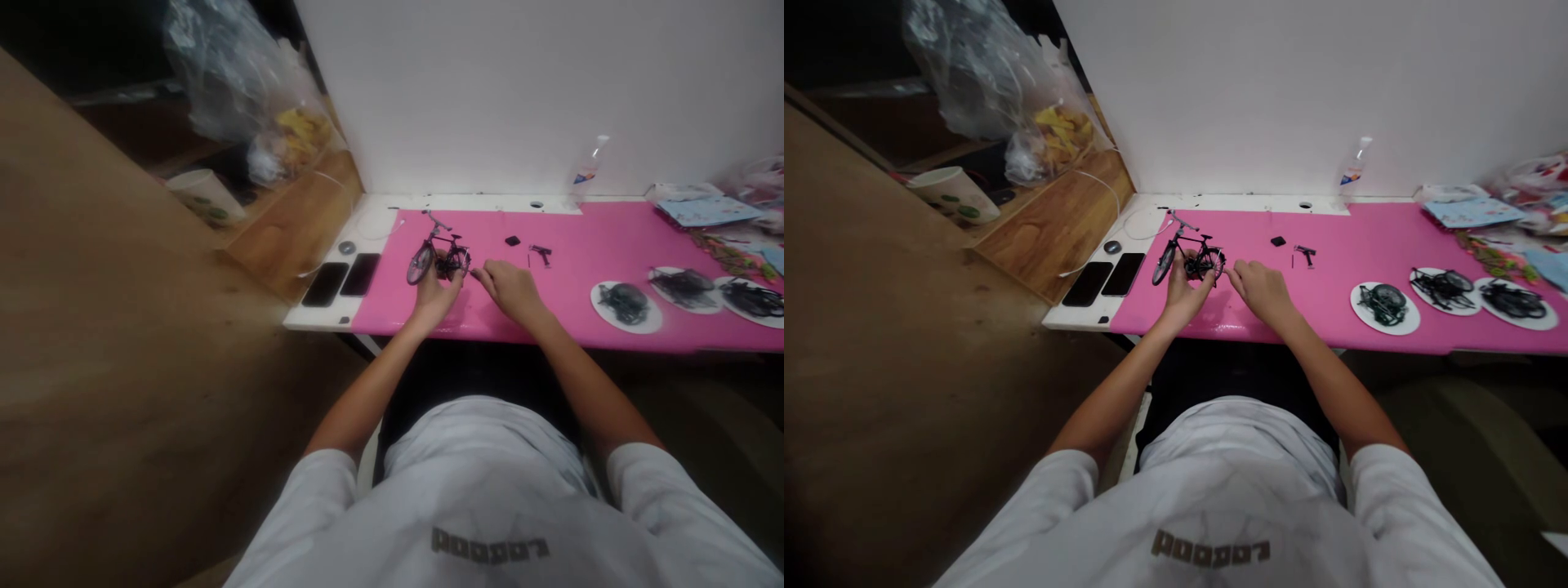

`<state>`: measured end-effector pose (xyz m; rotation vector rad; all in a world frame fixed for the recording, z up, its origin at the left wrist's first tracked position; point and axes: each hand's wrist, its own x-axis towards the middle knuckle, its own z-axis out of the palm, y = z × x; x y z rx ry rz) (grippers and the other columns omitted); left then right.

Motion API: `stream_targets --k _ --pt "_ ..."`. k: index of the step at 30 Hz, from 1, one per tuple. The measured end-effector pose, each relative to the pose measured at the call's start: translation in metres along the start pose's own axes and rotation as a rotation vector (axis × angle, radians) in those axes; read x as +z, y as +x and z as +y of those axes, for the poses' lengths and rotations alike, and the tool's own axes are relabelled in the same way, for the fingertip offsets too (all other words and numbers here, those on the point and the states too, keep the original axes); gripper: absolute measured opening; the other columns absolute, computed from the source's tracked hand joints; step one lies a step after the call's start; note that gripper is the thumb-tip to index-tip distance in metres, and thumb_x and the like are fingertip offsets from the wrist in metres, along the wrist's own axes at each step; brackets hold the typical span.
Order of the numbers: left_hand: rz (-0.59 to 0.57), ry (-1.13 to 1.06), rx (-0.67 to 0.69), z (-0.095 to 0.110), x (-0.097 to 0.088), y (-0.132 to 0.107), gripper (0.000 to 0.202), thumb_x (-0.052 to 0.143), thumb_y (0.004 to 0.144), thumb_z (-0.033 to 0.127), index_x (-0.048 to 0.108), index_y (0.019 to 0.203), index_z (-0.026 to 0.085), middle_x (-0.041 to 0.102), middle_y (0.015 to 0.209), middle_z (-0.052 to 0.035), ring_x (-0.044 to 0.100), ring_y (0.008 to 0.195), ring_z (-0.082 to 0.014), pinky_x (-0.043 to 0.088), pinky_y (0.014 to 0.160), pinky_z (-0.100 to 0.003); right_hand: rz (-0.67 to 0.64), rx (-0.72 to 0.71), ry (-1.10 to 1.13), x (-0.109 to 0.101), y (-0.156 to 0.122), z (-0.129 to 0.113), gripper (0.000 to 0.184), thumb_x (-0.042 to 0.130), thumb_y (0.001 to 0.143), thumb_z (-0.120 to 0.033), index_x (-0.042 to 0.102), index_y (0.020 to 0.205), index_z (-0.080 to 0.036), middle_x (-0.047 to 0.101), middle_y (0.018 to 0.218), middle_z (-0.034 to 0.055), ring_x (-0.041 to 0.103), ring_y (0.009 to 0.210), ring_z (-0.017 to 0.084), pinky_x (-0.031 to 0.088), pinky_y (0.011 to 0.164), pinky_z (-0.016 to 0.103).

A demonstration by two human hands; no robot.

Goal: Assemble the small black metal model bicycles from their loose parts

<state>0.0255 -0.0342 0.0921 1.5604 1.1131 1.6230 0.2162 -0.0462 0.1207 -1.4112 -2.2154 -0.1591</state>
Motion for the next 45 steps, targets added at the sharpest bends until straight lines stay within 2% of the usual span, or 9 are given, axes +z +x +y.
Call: stream_targets --k 2,6,10,20,29,37,45 --pt "0.002 0.003 0.004 0.001 -0.001 0.000 0.041 0.087 0.087 0.031 0.055 0.112 0.026 0.064 0.104 -0.0036 0.066 0.090 -0.0198 0.059 0.090 -0.039 0.000 0.008 0.045 -0.002 -0.001 -0.003 0.048 0.033 0.118 -0.052 0.064 0.099 -0.021 0.071 0.082 0.0096 0.060 0.068 0.023 0.028 0.061 0.033" --pt "0.009 0.002 -0.003 -0.001 -0.003 0.002 0.042 0.088 0.086 0.032 0.055 0.112 0.026 0.063 0.105 -0.0034 0.066 0.092 -0.0197 0.060 0.091 -0.039 0.028 -0.007 0.213 -0.007 -0.006 -0.010 0.030 0.048 0.112 -0.049 0.058 0.116 -0.021 0.076 0.094 0.0080 0.065 0.073 0.022 0.035 0.063 0.032" --pt "0.012 -0.009 -0.004 -0.003 -0.004 0.004 0.044 0.090 0.084 0.033 0.055 0.110 0.026 0.062 0.101 -0.0025 0.065 0.090 -0.0191 0.059 0.090 -0.037 -0.010 -0.020 0.285 -0.009 -0.007 -0.008 0.021 0.051 0.110 -0.042 0.052 0.117 -0.022 0.075 0.101 0.0093 0.066 0.075 0.022 0.039 0.064 0.032" --pt "0.015 0.065 0.070 -0.013 -0.003 0.004 0.040 0.082 0.091 0.031 0.051 0.116 0.025 0.063 0.104 -0.0019 0.066 0.087 -0.0169 0.058 0.083 -0.034 -0.071 -0.020 0.204 -0.016 -0.004 -0.010 0.026 0.042 0.116 -0.046 0.052 0.111 -0.022 0.075 0.106 0.0126 0.069 0.085 0.026 0.036 0.065 0.033" --pt "0.006 0.069 0.077 -0.013 0.000 0.002 0.038 0.080 0.092 0.027 0.052 0.118 0.026 0.066 0.110 -0.0040 0.069 0.093 -0.0186 0.061 0.084 -0.036 -0.078 0.019 0.159 -0.021 -0.002 -0.012 0.027 0.045 0.115 -0.047 0.051 0.104 -0.023 0.074 0.096 0.0096 0.063 0.076 0.023 0.032 0.063 0.032" --pt "0.019 0.071 0.042 -0.013 -0.002 0.003 0.044 0.086 0.088 0.027 0.053 0.117 0.025 0.064 0.107 -0.0033 0.069 0.094 -0.0193 0.061 0.089 -0.038 -0.089 0.008 0.315 -0.026 -0.005 -0.012 0.024 0.048 0.112 -0.047 0.049 0.115 -0.022 0.072 0.103 0.0102 0.067 0.083 0.024 0.041 0.069 0.033" --pt "-0.005 0.067 0.061 -0.011 -0.001 0.000 0.041 0.083 0.091 0.032 0.053 0.117 0.025 0.063 0.106 -0.0031 0.068 0.092 -0.0185 0.060 0.089 -0.038 -0.106 -0.010 0.313 -0.030 -0.006 -0.010 0.021 0.048 0.110 -0.044 0.050 0.114 -0.023 0.071 0.102 0.0106 0.068 0.085 0.026 0.043 0.071 0.033"
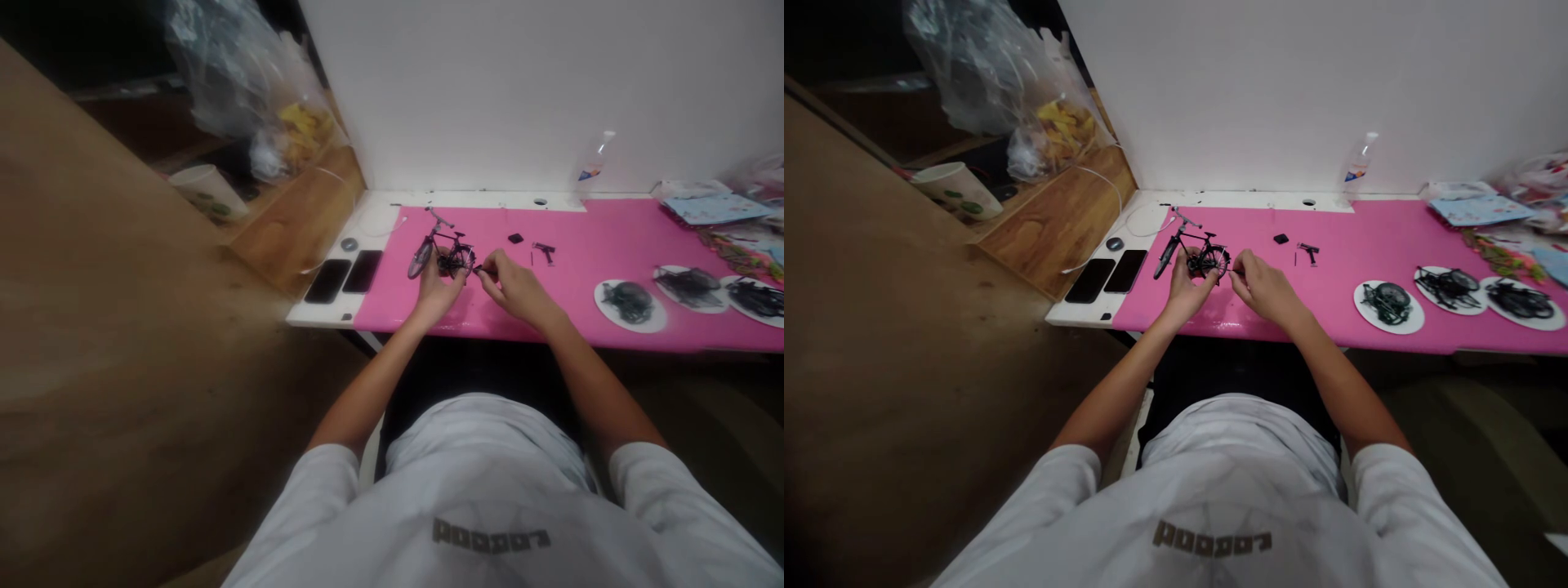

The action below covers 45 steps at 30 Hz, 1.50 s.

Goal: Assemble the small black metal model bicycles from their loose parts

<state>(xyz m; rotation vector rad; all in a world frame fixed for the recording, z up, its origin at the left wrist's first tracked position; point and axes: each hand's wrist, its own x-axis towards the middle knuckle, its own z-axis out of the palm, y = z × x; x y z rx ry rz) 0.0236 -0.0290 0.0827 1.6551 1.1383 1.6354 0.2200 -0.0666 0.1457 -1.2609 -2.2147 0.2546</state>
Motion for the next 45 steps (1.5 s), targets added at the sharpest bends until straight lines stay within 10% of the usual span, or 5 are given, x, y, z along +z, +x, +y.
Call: stream_targets --k 45 --pt "0.039 -0.059 -0.051 -0.003 0.002 0.002 0.047 0.084 0.080 0.022 0.049 0.111 0.024 0.060 0.098 0.0005 0.066 0.086 -0.0153 0.057 0.083 -0.030 -0.027 -0.022 -0.150 -0.009 -0.002 -0.012 0.029 0.039 0.117 -0.046 0.055 0.111 -0.022 0.073 0.106 0.0139 0.065 0.085 0.027 0.039 0.069 0.035"
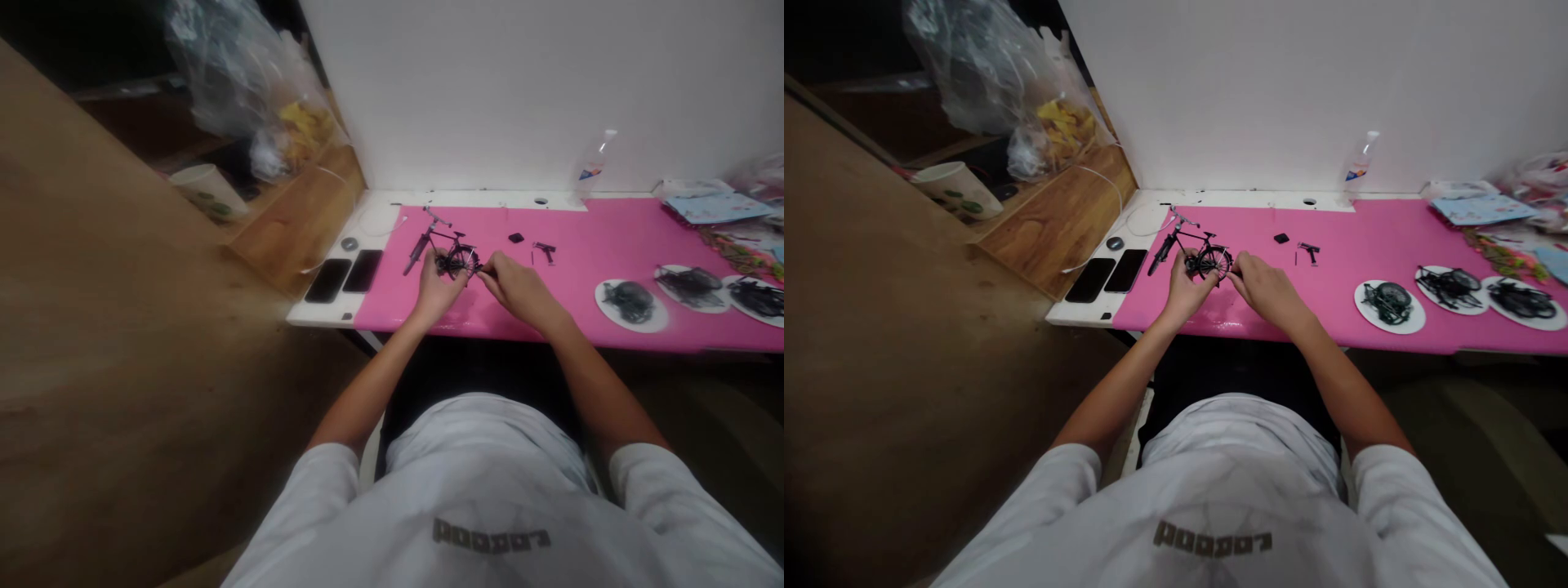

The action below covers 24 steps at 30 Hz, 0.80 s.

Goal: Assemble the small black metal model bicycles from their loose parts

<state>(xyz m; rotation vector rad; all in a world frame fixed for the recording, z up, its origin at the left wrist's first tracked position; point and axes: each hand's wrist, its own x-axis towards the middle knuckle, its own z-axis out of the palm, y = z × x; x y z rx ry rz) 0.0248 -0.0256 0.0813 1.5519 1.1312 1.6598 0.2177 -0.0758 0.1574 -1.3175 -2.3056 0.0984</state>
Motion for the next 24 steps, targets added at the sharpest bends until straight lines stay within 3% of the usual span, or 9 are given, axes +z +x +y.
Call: stream_targets --k 10,17,21,24 --pt "-0.007 0.019 0.002 0.010 0.000 -0.005 0.048 0.089 0.081 0.025 0.049 0.107 0.025 0.060 0.090 0.0027 0.066 0.084 -0.0154 0.057 0.085 -0.032 -0.002 0.066 -0.117 0.003 0.005 0.000 0.041 0.036 0.117 -0.053 0.060 0.104 -0.022 0.072 0.094 0.0129 0.063 0.079 0.028 0.029 0.064 0.034" --pt "0.013 0.000 -0.004 0.011 -0.004 -0.001 0.048 0.087 0.081 0.023 0.049 0.110 0.024 0.062 0.092 0.0024 0.067 0.081 -0.0148 0.058 0.083 -0.032 0.028 0.037 0.058 0.002 0.001 -0.002 0.023 0.050 0.110 -0.044 0.055 0.115 -0.022 0.073 0.099 0.0089 0.065 0.079 0.025 0.036 0.067 0.033" --pt "0.007 0.023 0.026 0.013 -0.005 -0.001 0.046 0.086 0.080 0.025 0.050 0.109 0.025 0.062 0.095 0.0014 0.067 0.086 -0.0166 0.058 0.087 -0.034 0.036 0.005 0.026 0.003 0.001 -0.002 0.017 0.048 0.109 -0.038 0.055 0.107 -0.022 0.072 0.100 0.0098 0.060 0.077 0.023 0.036 0.067 0.034" --pt "0.019 0.055 0.042 0.013 -0.004 -0.001 0.049 0.088 0.079 0.024 0.049 0.109 0.025 0.060 0.096 0.0014 0.067 0.088 -0.0176 0.057 0.089 -0.036 0.032 -0.025 -0.024 0.005 0.003 0.000 0.022 0.044 0.112 -0.039 0.057 0.103 -0.023 0.069 0.096 0.0101 0.059 0.079 0.024 0.033 0.066 0.034"
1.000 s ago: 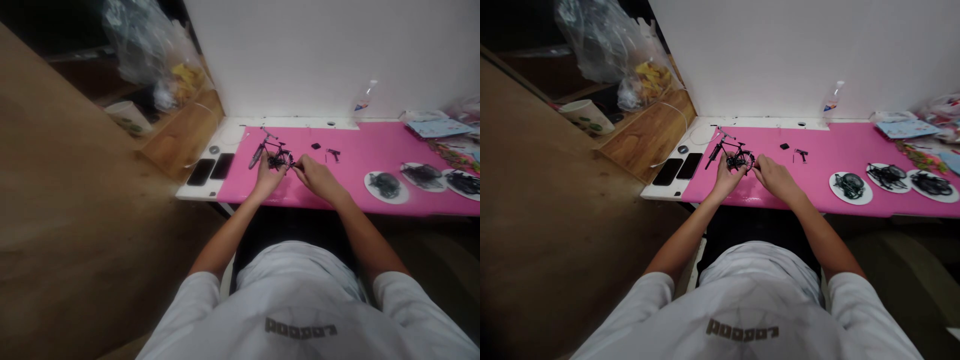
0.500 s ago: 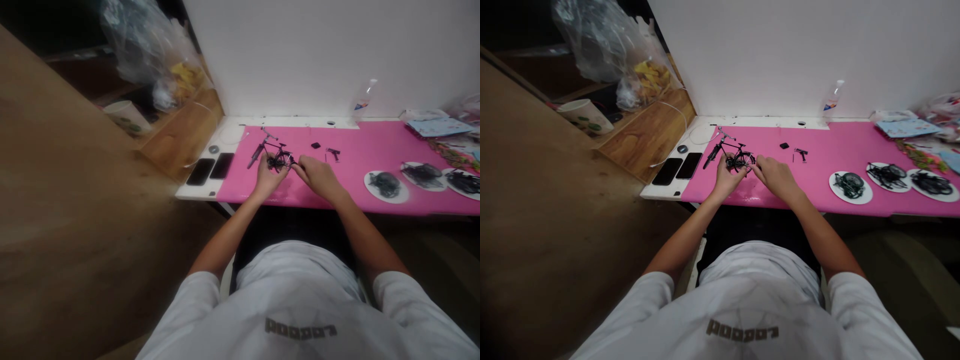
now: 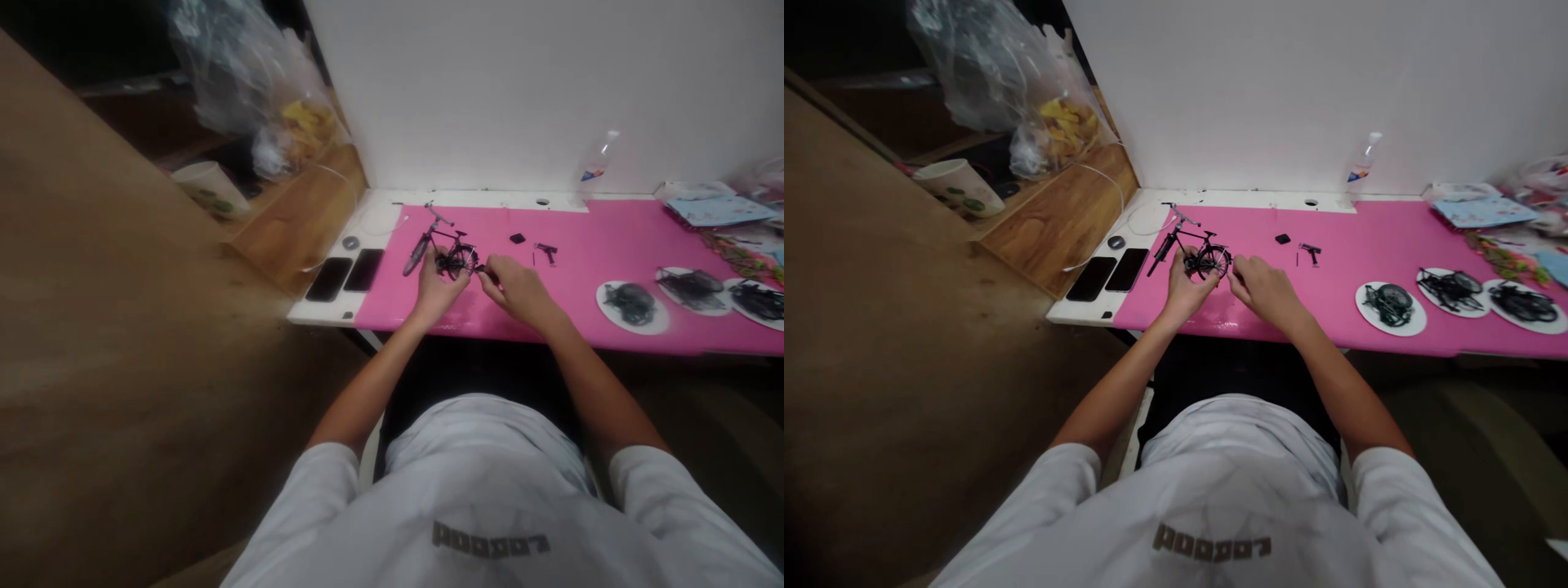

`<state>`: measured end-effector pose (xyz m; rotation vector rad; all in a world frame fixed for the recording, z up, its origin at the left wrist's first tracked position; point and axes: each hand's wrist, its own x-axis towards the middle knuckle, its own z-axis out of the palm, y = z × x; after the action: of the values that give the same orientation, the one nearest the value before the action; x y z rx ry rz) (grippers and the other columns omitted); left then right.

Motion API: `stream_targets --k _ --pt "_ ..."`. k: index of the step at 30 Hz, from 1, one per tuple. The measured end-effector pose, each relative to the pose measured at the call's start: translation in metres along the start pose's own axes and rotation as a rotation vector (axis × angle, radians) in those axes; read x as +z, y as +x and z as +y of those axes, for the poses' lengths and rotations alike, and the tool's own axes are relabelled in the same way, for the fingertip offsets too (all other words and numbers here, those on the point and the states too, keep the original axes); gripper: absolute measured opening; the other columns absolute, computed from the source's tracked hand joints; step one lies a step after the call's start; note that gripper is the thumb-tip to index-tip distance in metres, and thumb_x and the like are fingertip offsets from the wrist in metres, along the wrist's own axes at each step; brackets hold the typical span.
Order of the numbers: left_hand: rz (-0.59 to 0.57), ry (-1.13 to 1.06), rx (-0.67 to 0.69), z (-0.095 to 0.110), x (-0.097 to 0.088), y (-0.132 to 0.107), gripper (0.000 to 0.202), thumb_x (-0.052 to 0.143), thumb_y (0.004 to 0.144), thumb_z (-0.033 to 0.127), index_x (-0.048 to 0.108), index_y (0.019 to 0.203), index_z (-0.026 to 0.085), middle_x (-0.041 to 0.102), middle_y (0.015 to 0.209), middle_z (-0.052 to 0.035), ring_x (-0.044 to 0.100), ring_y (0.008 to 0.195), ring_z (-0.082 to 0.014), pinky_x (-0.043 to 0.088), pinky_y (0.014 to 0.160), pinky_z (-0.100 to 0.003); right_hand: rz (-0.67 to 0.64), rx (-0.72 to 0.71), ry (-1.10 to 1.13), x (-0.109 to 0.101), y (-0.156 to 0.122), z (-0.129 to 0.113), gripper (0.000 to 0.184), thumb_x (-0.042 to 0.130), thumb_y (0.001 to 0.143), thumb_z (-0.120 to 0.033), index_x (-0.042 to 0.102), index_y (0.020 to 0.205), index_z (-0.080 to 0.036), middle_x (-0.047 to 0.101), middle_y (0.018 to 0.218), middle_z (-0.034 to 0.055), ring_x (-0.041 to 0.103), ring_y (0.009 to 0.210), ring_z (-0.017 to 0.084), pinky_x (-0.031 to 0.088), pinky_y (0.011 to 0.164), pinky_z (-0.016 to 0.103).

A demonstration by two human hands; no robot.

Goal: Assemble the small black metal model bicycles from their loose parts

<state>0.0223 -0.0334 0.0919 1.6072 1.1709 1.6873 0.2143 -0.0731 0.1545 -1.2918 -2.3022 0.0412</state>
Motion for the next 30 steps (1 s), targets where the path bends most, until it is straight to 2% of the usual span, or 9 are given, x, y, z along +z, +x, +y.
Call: stream_targets --k 8,10,15,19,24,27,30 --pt "0.019 0.008 0.066 -0.003 0.005 -0.001 0.047 0.086 0.079 0.018 0.049 0.107 0.026 0.058 0.095 0.0013 0.063 0.084 -0.0181 0.054 0.085 -0.036 0.026 0.079 -0.127 0.009 0.003 0.005 0.049 0.033 0.117 -0.051 0.063 0.091 -0.021 0.067 0.086 0.0126 0.057 0.075 0.025 0.026 0.063 0.034" --pt "0.021 0.031 0.074 -0.002 0.004 -0.002 0.046 0.086 0.079 0.017 0.050 0.107 0.026 0.058 0.096 0.0007 0.062 0.085 -0.0187 0.054 0.085 -0.037 0.027 0.087 -0.101 0.010 0.003 0.004 0.047 0.033 0.117 -0.050 0.062 0.094 -0.021 0.069 0.088 0.0128 0.059 0.076 0.026 0.028 0.064 0.034" --pt "0.009 0.072 0.052 0.002 0.002 -0.002 0.045 0.089 0.080 0.022 0.051 0.104 0.027 0.059 0.095 -0.0002 0.064 0.089 -0.0208 0.058 0.090 -0.040 0.029 0.083 0.064 0.007 0.000 0.000 0.023 0.051 0.108 -0.044 0.057 0.112 -0.022 0.074 0.097 0.0097 0.064 0.079 0.025 0.038 0.068 0.033" --pt "0.006 0.074 0.057 0.003 0.003 -0.003 0.044 0.087 0.081 0.019 0.051 0.104 0.026 0.060 0.095 -0.0005 0.063 0.086 -0.0199 0.058 0.087 -0.039 0.010 0.087 0.115 0.007 0.000 0.001 0.019 0.051 0.108 -0.042 0.055 0.108 -0.023 0.073 0.097 0.0090 0.062 0.075 0.023 0.038 0.067 0.033" --pt "0.010 0.101 0.037 0.003 0.005 -0.004 0.043 0.084 0.082 0.016 0.050 0.105 0.026 0.061 0.096 0.0000 0.064 0.086 -0.0188 0.057 0.088 -0.037 0.058 0.151 0.111 0.014 0.003 0.006 0.038 0.043 0.113 -0.054 0.058 0.096 -0.024 0.070 0.082 0.0054 0.057 0.067 0.021 0.033 0.065 0.032" --pt "0.016 0.116 0.025 0.003 0.006 -0.004 0.046 0.084 0.080 0.012 0.049 0.106 0.026 0.062 0.096 0.0004 0.065 0.087 -0.0185 0.057 0.088 -0.036 0.107 0.164 0.080 0.017 0.004 0.008 0.054 0.039 0.114 -0.062 0.062 0.085 -0.023 0.071 0.077 0.0072 0.058 0.067 0.021 0.033 0.065 0.032" --pt "0.008 0.107 0.023 0.003 0.007 -0.004 0.047 0.083 0.079 0.009 0.049 0.106 0.026 0.062 0.095 0.0007 0.065 0.086 -0.0184 0.056 0.087 -0.035 0.104 0.152 0.033 0.019 0.004 0.007 0.062 0.034 0.116 -0.061 0.065 0.078 -0.021 0.075 0.080 0.0108 0.064 0.072 0.023 0.034 0.066 0.033"
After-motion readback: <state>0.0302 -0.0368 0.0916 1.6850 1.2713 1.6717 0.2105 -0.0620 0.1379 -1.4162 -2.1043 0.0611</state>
